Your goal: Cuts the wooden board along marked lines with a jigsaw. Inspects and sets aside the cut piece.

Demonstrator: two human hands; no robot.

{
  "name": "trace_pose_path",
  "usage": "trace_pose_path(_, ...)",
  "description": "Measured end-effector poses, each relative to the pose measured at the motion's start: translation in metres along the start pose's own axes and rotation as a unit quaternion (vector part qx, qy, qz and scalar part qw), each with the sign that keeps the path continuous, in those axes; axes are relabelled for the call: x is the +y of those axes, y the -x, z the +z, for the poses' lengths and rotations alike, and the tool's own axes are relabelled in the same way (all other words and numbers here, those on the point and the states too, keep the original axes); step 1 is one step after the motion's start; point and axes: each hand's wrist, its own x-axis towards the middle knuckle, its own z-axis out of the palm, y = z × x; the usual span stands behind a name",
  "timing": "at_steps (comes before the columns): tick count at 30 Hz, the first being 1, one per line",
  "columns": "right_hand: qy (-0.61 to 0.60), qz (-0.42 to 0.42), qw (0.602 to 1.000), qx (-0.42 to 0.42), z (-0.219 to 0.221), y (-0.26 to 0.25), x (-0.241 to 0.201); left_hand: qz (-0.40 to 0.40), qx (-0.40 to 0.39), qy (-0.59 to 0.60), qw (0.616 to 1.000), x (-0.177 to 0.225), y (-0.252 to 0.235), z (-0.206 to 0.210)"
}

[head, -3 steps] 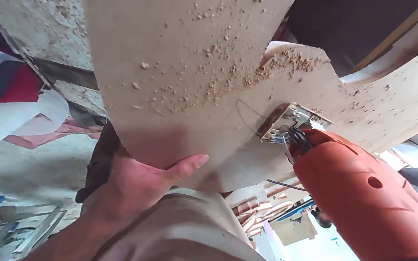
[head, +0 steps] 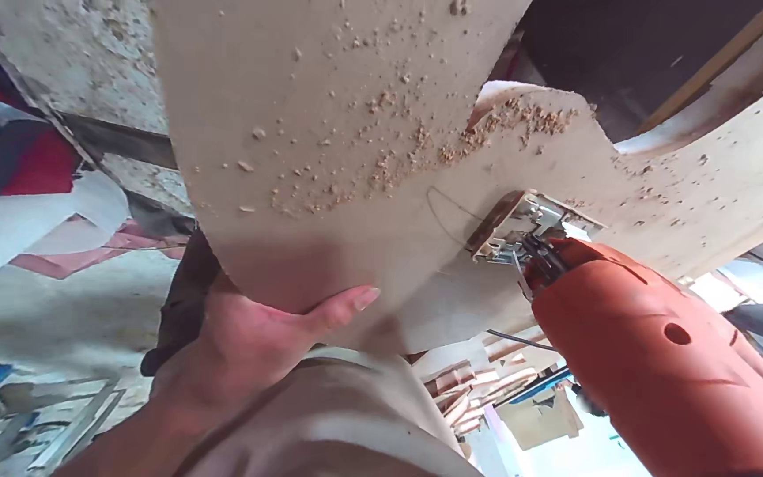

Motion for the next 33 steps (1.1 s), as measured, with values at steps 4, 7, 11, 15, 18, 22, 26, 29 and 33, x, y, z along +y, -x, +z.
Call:
trace_pose_path(4, -0.116, -0.152, 0.968, 0.159, 0.038, 0.032, 0.041, 0.008, -0.001, 0.017, 1.0, -0.003, 0.0, 0.001)
trace_pose_path(7, -0.115, -0.163, 0.969, 0.148, 0.043, 0.033, 0.048, 0.009, -0.004, 0.015, 1.0, -0.003, -0.001, 0.0)
trace_pose_path(11, -0.111, -0.166, 0.97, 0.138, 0.04, 0.033, 0.047, 0.004, 0.0, -0.009, 1.0, -0.002, 0.0, -0.001)
trace_pose_path(15, -0.118, -0.166, 0.967, 0.155, 0.038, 0.026, 0.037, 0.009, -0.007, -0.012, 1.0, -0.002, 0.0, -0.001)
trace_pose_path(18, -0.118, -0.167, 0.966, 0.16, 0.038, 0.023, 0.032, 0.013, -0.007, -0.006, 1.0, -0.002, 0.0, -0.002)
trace_pose_path(22, -0.124, -0.173, 0.965, 0.156, 0.039, 0.024, 0.032, 0.004, -0.008, -0.014, 1.0, -0.002, 0.0, -0.002)
trace_pose_path(26, -0.124, -0.176, 0.964, 0.157, 0.039, 0.023, 0.03, 0.001, -0.012, -0.011, 1.0, -0.003, -0.001, -0.003)
trace_pose_path(29, -0.127, -0.172, 0.964, 0.157, 0.035, 0.02, 0.024, 0.006, -0.016, -0.009, 1.0, -0.004, -0.001, -0.003)
trace_pose_path(33, -0.137, -0.168, 0.963, 0.163, 0.036, 0.019, 0.021, 0.008, -0.012, -0.014, 1.0, -0.007, 0.0, -0.004)
